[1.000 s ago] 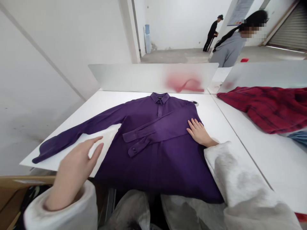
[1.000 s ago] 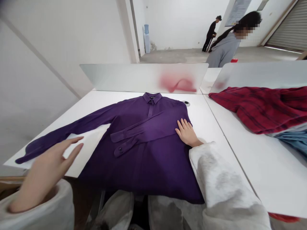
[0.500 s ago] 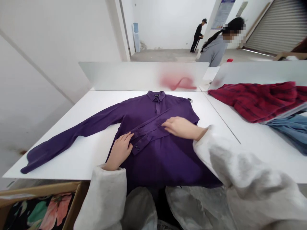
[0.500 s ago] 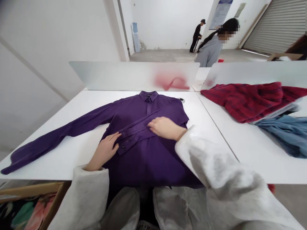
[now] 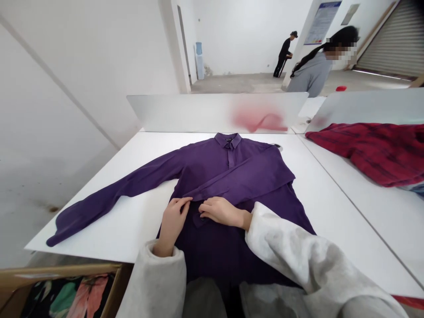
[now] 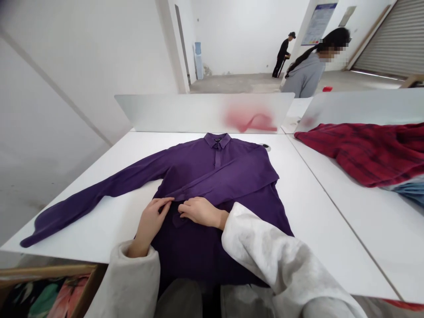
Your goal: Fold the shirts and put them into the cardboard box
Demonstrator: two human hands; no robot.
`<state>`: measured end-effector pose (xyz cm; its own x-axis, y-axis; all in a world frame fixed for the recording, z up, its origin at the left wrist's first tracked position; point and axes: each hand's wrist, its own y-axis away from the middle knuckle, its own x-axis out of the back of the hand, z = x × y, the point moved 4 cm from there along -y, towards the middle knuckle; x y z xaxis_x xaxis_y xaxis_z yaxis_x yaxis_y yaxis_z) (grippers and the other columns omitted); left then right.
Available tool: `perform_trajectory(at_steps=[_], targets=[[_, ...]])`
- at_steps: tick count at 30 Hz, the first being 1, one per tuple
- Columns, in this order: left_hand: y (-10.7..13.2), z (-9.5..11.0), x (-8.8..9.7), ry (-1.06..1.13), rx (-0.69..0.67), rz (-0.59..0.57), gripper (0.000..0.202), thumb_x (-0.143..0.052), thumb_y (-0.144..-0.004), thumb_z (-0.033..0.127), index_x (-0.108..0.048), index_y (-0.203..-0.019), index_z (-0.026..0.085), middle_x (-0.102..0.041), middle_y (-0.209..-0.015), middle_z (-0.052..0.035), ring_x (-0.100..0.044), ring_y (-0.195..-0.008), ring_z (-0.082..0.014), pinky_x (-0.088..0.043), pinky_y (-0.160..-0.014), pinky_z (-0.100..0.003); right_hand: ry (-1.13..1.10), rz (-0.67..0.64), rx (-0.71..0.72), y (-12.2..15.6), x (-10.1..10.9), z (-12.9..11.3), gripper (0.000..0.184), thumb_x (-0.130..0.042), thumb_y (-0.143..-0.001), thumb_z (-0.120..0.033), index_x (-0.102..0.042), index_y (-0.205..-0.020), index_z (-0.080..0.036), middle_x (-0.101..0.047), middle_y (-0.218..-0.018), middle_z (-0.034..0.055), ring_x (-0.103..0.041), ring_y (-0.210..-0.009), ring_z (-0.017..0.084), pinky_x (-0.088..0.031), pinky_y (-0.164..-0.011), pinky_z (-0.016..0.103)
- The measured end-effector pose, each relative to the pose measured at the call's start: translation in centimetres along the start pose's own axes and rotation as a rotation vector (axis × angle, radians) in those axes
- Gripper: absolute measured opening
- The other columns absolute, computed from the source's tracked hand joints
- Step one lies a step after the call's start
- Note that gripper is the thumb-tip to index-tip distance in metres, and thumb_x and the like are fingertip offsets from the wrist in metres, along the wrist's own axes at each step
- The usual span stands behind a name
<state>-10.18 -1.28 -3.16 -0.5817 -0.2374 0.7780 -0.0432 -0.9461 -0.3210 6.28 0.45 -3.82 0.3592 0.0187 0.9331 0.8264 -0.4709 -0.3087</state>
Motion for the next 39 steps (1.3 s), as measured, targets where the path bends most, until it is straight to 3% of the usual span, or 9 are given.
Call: perform_trajectory(at_steps=[7,12,17,23,26,29,34,39], targets=[[0.3,-0.5,0.2,0.062,0.049,-0.018,0.026,-0.046,-0.087,0.033,-0.069,-0.097,0.025,-0.069,-0.093,-0.0034,-0.065,-0.088,-0.0187,-0.052,-0.085,-0.036,-0.104,0.206,-0.005,0.5,1.3,-0.1,0.028,-0.036,-0.098,-0.031,-0.059,-0.091,-0.018,-0.065,-0.080,0.0041,-0.059,-0.074,0.013,-0.045,-0.073,0.025],[0.4,-0.3,0.8,0.055,0.091,0.052,0.027,-0.048,-0.088,0.038,-0.069,-0.097,0.025,-0.071,-0.092,-0.0027,-0.066,-0.088,-0.0194,-0.053,-0.082,-0.034,-0.167,0.195,-0.072,0.5,0.8,0.5,0.023,-0.038,-0.097,-0.026,-0.059,-0.097,-0.017,-0.068,-0.089,0.0057,-0.061,-0.082,0.014,-0.047,-0.078,0.028],[0.8,-0.4,0.7,0.105,0.107,0.025,0.025,-0.050,-0.089,0.038,-0.067,-0.105,0.027,-0.073,-0.097,0.0021,-0.070,-0.085,-0.0180,-0.055,-0.077,-0.029,-0.252,0.140,-0.128,0.4,0.0,0.8,0.026,-0.039,-0.094,-0.018,-0.054,-0.115,-0.015,-0.068,-0.098,0.0069,-0.063,-0.093,0.015,-0.048,-0.086,0.029],[1.1,0.9,1.0,0.051,-0.120,0.109,0.023,-0.053,-0.090,0.033,-0.067,-0.106,0.026,-0.073,-0.102,0.0019,-0.069,-0.088,-0.0165,-0.053,-0.083,-0.028,-0.251,0.155,-0.162,0.5,0.1,0.9,0.045,-0.038,-0.095,-0.020,-0.035,-0.139,-0.014,-0.067,-0.106,0.0085,-0.061,-0.097,0.016,-0.048,-0.088,0.031],[1.2,1.7,0.9,0.051,-0.256,0.047,0.023,-0.051,-0.091,0.030,-0.066,-0.107,0.025,-0.074,-0.098,0.0007,-0.070,-0.082,-0.0153,-0.055,-0.077,-0.027,-0.183,0.110,-0.160,0.4,-0.2,0.9,0.045,-0.039,-0.095,-0.020,-0.039,-0.139,-0.011,-0.066,-0.098,0.0112,-0.060,-0.090,0.019,-0.049,-0.082,0.033],[1.1,2.0,0.6,0.032,-0.324,0.012,0.024,-0.048,-0.092,0.027,-0.063,-0.111,0.023,-0.072,-0.103,-0.0022,-0.069,-0.088,-0.0162,-0.054,-0.081,-0.029,-0.180,0.096,-0.185,0.3,-0.2,1.1,0.042,-0.041,-0.095,-0.022,-0.046,-0.134,-0.009,-0.066,-0.096,0.0125,-0.060,-0.087,0.019,-0.050,-0.079,0.032],[0.8,0.9,0.1,-0.006,-0.206,-0.023,0.037,-0.051,-0.089,0.031,-0.048,-0.125,0.024,-0.062,-0.118,-0.0065,-0.063,-0.101,-0.0200,-0.052,-0.087,-0.036,-0.216,0.124,-0.246,0.5,-0.2,1.5,0.038,-0.042,-0.095,-0.023,-0.051,-0.131,-0.014,-0.067,-0.096,0.0089,-0.061,-0.085,0.017,-0.048,-0.081,0.030],[0.7,0.0,0.4,-0.049,-0.106,0.104,0.026,-0.061,-0.080,0.042,-0.054,-0.092,0.021,-0.056,-0.101,-0.0058,-0.059,-0.096,-0.0227,-0.049,-0.085,-0.039,-0.195,0.197,-0.228,0.6,-0.1,1.5,0.036,-0.041,-0.096,-0.027,-0.052,-0.129,-0.017,-0.067,-0.093,0.0072,-0.061,-0.083,0.016,-0.047,-0.080,0.030]])
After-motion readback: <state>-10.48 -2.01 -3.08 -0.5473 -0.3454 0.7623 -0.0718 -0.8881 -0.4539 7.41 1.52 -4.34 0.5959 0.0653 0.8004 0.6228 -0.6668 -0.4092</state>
